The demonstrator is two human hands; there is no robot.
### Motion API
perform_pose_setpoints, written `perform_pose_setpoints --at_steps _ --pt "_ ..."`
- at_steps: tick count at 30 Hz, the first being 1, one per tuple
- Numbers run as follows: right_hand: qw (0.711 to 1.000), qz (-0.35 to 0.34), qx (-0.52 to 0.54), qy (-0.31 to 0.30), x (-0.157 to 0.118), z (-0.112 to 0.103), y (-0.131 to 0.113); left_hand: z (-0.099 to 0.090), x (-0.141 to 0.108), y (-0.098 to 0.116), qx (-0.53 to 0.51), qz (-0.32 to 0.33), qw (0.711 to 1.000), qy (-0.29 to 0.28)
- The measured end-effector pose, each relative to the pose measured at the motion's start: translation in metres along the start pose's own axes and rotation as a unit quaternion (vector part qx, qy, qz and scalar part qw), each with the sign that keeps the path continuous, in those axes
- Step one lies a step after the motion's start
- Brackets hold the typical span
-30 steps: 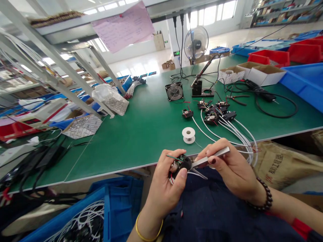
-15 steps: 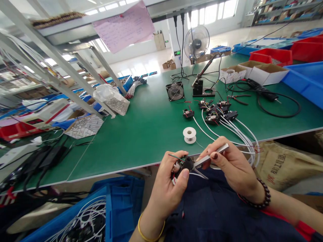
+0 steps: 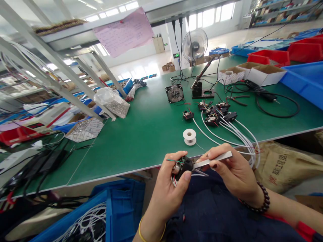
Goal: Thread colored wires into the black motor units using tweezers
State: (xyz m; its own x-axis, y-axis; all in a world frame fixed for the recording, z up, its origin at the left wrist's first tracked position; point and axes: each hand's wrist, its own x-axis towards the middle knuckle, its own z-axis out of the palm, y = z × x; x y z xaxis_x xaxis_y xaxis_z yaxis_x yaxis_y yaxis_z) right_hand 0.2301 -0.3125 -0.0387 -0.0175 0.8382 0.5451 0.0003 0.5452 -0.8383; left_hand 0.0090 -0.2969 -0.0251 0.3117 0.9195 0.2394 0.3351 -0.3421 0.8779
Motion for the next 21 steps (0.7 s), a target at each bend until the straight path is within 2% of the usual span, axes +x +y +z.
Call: perform_pose_setpoints --at_steps 7,10,12,14,16,17,19,21 --pt "1.0 0.018 -0.022 -0.012 0.005 0.005 0.002 -0.003 0.0 -0.009 0.006 -0.036 0.999 -0.011" --pt "0.999 -0.001 -0.029 -0.014 0.004 0.005 0.002 -0.002 -0.002 -0.01 0.006 -0.032 0.999 -0.014" --pt "0.999 -0.038 -0.028 0.001 0.003 0.003 0.002 -0.001 -0.001 -0.011 0.018 -0.028 0.999 0.011" --pt "0.996 -0.073 0.004 0.054 0.004 -0.002 0.002 -0.003 0.008 -0.014 0.048 -0.028 0.997 0.054" --pt "0.987 -0.084 0.053 0.127 0.007 -0.009 0.002 -0.006 0.029 -0.019 0.068 -0.032 0.994 0.074" --pt "0.982 -0.078 0.071 0.154 0.009 -0.012 0.003 -0.008 0.045 -0.021 0.073 -0.037 0.995 0.062" --pt "0.978 -0.059 0.089 0.181 0.013 -0.02 0.003 -0.009 0.086 -0.025 0.08 -0.044 0.996 -0.004" --pt "0.978 -0.044 0.098 0.178 0.014 -0.026 0.003 -0.004 0.134 -0.026 0.119 -0.042 0.99 -0.068"
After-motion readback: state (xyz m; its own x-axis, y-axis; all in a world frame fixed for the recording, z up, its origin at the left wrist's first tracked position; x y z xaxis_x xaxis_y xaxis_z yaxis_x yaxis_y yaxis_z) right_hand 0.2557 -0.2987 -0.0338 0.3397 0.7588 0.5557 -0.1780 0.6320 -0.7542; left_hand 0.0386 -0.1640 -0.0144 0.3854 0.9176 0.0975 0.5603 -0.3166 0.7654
